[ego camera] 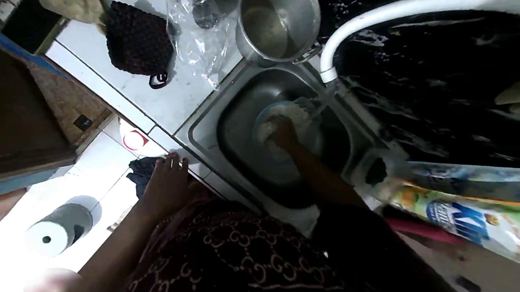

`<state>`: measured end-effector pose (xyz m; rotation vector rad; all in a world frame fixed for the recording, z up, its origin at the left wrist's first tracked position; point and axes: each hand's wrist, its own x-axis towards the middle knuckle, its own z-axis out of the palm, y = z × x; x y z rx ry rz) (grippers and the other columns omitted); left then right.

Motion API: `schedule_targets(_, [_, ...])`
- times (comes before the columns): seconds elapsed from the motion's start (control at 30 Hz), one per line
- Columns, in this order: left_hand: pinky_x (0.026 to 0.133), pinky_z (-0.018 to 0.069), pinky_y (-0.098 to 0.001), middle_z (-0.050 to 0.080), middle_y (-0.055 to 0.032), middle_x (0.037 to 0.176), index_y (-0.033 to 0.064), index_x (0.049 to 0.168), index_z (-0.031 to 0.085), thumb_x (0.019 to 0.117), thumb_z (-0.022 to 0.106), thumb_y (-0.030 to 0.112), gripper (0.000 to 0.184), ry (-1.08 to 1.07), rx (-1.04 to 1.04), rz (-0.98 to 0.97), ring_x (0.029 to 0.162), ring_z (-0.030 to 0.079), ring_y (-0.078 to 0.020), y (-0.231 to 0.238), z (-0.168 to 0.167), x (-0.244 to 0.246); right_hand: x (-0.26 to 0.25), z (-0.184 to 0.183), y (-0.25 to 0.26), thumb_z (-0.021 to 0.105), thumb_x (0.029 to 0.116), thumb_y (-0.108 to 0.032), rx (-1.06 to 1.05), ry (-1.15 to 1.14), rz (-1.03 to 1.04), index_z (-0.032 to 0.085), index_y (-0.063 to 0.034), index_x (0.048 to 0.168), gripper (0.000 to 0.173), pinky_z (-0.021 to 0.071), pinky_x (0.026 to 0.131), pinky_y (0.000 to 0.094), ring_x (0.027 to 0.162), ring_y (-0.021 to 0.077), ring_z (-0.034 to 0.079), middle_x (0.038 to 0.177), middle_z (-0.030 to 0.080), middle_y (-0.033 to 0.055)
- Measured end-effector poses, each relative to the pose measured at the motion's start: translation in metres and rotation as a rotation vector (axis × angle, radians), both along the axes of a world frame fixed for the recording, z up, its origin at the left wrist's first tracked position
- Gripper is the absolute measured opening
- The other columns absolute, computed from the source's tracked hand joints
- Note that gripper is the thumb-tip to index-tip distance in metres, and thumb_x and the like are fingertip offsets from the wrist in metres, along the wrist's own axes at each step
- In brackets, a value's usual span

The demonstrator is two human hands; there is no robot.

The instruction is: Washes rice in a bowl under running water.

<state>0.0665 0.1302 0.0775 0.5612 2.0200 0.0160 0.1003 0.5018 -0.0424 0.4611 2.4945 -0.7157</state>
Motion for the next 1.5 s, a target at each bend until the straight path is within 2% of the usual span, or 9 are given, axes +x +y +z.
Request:
schedule_targets(0.1, [0.125, 0.0097, -0.0614, 0.021, -0.0322, 0.164, -0.0036, 0.159, 0.029, 0.1038, 0.045, 0.059, 0.085, -0.040, -0.006, -0.008, 0.156, 0.016, -0.0443, -0.002, 0.000, -0.003, -0.013, 0.009, 0.001, 0.067, 0.1020, -0.031, -0.054, -0.146, -0.305, 0.049, -0.0014, 0.150, 0.059, 0.0393, 0.115, 0.0627, 0.142, 0.0456, 0.047, 0.152, 0.049, 0.0278])
schedule_targets(0.23, [0.125, 0.0080, -0.0612, 0.016, -0.0348, 0.165, -0.0056, 0.159, 0.025, 0.1033, 0.045, 0.061, 0.089, -0.073, -0.029, -0.030, 0.156, 0.011, -0.0463, 0.000, -0.001, -0.005, 0.000, 0.024, -0.017, 0.064, 0.1027, -0.036, 0.061, -0.314, 0.141, 0.053, -0.0045, 0.149, 0.057, 0.0367, 0.118, 0.0611, 0.144, 0.0421, 0.046, 0.152, 0.051, 0.0233])
schedule_targets(0.33, [0.125, 0.0092, -0.0609, 0.017, -0.0362, 0.164, -0.0065, 0.158, 0.027, 0.1016, 0.050, 0.060, 0.090, -0.035, -0.027, -0.015, 0.156, 0.012, -0.0476, 0.003, -0.002, 0.000, 0.020, 0.029, -0.032, 0.071, 0.0969, -0.040, 0.158, -0.351, 0.093, 0.033, -0.0148, 0.163, 0.080, 0.0189, 0.111, 0.0849, 0.153, 0.0599, 0.010, 0.168, 0.015, 0.0318])
schedule_targets(0.4, [0.125, 0.0092, -0.0603, 0.018, -0.0382, 0.162, -0.0091, 0.157, 0.027, 0.1000, 0.052, 0.061, 0.094, -0.008, -0.051, 0.003, 0.155, 0.013, -0.0488, 0.010, 0.000, 0.004, 0.020, 0.015, -0.029, 0.072, 0.0945, -0.044, 0.237, -0.341, 0.030, 0.025, -0.0137, 0.165, 0.090, 0.0190, 0.109, 0.0863, 0.152, 0.0626, 0.010, 0.169, 0.005, 0.0345])
schedule_targets(0.7, [0.125, 0.0049, -0.0595, 0.007, -0.0413, 0.163, -0.0124, 0.158, 0.015, 0.0955, 0.055, 0.067, 0.108, -0.026, -0.195, 0.014, 0.155, 0.006, -0.0506, 0.031, 0.004, 0.007, -0.003, 0.048, 0.032, 0.061, 0.1050, -0.017, -0.024, -0.136, -0.312, 0.048, -0.0023, 0.152, 0.051, 0.0401, 0.116, 0.0567, 0.141, 0.0421, 0.049, 0.152, 0.050, 0.0259])
schedule_targets(0.97, [0.125, 0.0015, -0.0604, 0.008, -0.0425, 0.162, -0.0159, 0.156, 0.013, 0.0941, 0.053, 0.070, 0.114, 0.026, -0.225, 0.027, 0.155, 0.006, -0.0510, 0.039, 0.005, 0.012, -0.016, 0.030, 0.042, 0.060, 0.1058, -0.037, -0.100, 0.055, -0.412, 0.050, 0.0036, 0.147, 0.059, 0.0375, 0.120, 0.0520, 0.142, 0.0376, 0.050, 0.149, 0.054, 0.0254])
schedule_targets(1.13, [0.125, -0.0004, -0.0610, 0.008, -0.0427, 0.162, -0.0148, 0.157, 0.013, 0.0952, 0.053, 0.069, 0.111, -0.018, -0.217, 0.048, 0.155, 0.005, -0.0521, 0.038, 0.005, 0.006, -0.003, 0.044, -0.007, 0.073, 0.0963, -0.040, 0.020, -0.269, 0.126, 0.045, -0.0120, 0.157, 0.072, 0.0316, 0.119, 0.0652, 0.152, 0.0408, 0.034, 0.165, 0.039, 0.0142])
schedule_targets(1.23, [0.125, -0.0008, -0.0596, 0.010, -0.0418, 0.162, -0.0139, 0.157, 0.014, 0.0935, 0.058, 0.067, 0.112, 0.012, -0.217, 0.063, 0.155, 0.006, -0.0510, 0.038, 0.004, 0.009, 0.009, 0.027, -0.009, 0.080, 0.0907, -0.029, 0.019, -0.317, 0.316, 0.053, -0.0166, 0.153, 0.069, 0.0152, 0.113, 0.0836, 0.155, 0.0550, 0.013, 0.167, 0.030, 0.0220])
schedule_targets(1.5, [0.125, -0.0006, -0.0580, 0.009, -0.0409, 0.163, -0.0127, 0.158, 0.012, 0.0933, 0.059, 0.066, 0.112, 0.029, -0.252, 0.057, 0.156, 0.006, -0.0500, 0.044, 0.006, 0.012, -0.028, 0.017, -0.018, 0.055, 0.1073, -0.029, 0.154, -0.275, -0.134, 0.052, 0.0025, 0.147, 0.050, 0.0385, 0.116, 0.0606, 0.145, 0.0437, 0.044, 0.153, 0.049, 0.0274])
